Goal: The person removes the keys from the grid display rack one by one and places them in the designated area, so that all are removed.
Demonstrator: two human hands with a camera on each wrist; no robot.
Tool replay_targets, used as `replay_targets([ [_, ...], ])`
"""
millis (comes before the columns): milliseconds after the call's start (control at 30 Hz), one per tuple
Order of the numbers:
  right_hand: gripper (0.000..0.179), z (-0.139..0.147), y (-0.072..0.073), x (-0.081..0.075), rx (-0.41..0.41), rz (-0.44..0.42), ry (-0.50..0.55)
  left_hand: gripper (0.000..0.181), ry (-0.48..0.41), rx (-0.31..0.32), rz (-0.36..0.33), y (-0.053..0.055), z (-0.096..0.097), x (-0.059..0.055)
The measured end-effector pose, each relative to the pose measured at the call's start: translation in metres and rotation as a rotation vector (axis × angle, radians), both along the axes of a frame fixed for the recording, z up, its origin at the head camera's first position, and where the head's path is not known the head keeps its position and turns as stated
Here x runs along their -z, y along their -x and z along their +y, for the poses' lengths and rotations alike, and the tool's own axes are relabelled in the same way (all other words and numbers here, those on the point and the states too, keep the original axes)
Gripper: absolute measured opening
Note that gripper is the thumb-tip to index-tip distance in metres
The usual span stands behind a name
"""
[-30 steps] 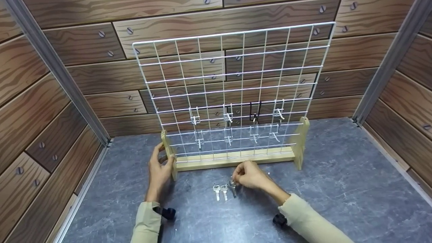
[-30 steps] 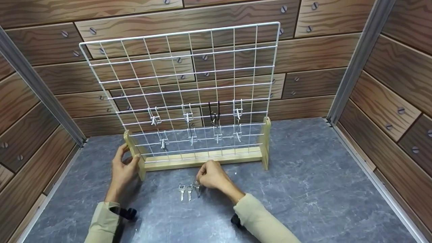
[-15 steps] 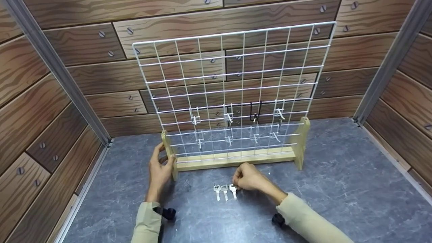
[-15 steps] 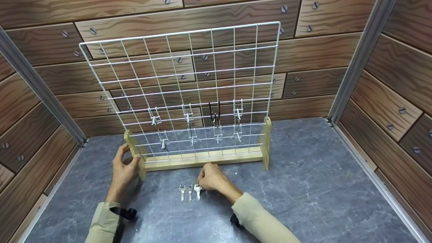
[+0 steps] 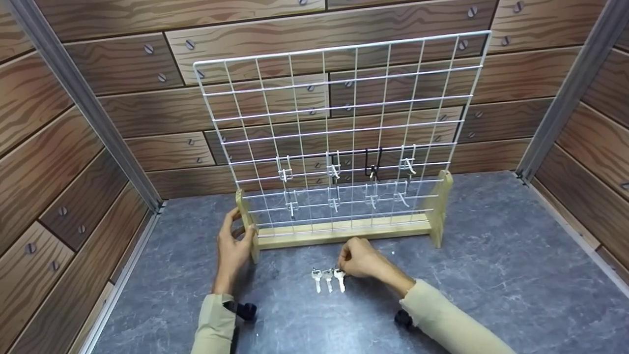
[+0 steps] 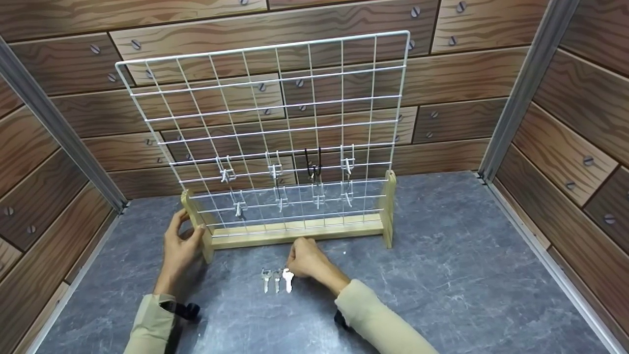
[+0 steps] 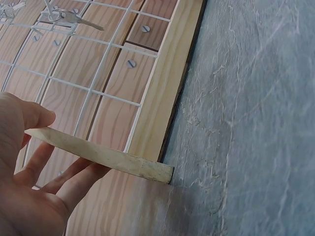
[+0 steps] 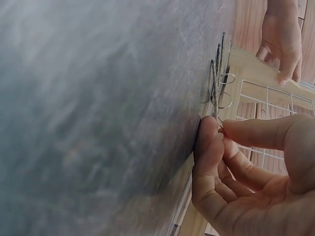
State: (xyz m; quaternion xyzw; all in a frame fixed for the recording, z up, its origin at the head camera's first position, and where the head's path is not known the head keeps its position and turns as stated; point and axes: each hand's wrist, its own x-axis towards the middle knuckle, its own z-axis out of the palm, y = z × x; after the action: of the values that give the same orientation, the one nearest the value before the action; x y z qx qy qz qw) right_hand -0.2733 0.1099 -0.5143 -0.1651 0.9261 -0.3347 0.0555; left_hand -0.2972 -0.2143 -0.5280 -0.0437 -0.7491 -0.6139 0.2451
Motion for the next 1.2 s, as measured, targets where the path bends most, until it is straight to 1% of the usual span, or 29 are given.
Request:
replay_targets([
  [200,0.021,-0.0008,0.0011,0.0012,-0.005,-0.003,-0.007,0.054,-0.005,0.007,-0.004,0.0007,-0.0008,0.0011],
  [333,0.022,-0.0007,0.0015,0.0015,-0.006,-0.028,0.023,0.055,-0.002,0.014,-0.030,-0.0016,0.0002,-0.0016],
  [433,0.022,-0.0004,0.0014,0.0015,-0.013,-0.027,0.035,0.056,0.009,0.009,-0.044,-0.0030,0.0014,-0.0036],
  [533,0.022,-0.0003,0.0013,0.0017,-0.009,-0.028,0.034,0.056,0.018,0.000,-0.039,-0.0027,0.0017,-0.0035],
  [700,0.020,0.0006,0.0028,0.0021,0.016,-0.079,0.037,0.055,0.019,-0.009,-0.034,-0.0016,0.0010,-0.0023],
  [767,0.019,0.0008,0.0035,0.0022,0.022,-0.087,0.040,0.055,0.017,-0.010,-0.033,-0.0017,0.0011,-0.0024],
  [933,0.017,0.0003,0.0044,0.0025,0.021,-0.085,0.041,0.055,0.019,-0.013,-0.025,-0.0013,0.0020,-0.0016],
  [1033,0.018,0.0005,0.0040,0.0023,0.023,-0.101,0.042,0.055,0.016,-0.015,-0.020,-0.0011,0.0019,-0.0009],
  [1200,0.018,0.0017,0.0045,0.0027,0.020,-0.082,0.037,0.055,0.013,-0.014,-0.019,-0.0015,0.0013,-0.0011],
])
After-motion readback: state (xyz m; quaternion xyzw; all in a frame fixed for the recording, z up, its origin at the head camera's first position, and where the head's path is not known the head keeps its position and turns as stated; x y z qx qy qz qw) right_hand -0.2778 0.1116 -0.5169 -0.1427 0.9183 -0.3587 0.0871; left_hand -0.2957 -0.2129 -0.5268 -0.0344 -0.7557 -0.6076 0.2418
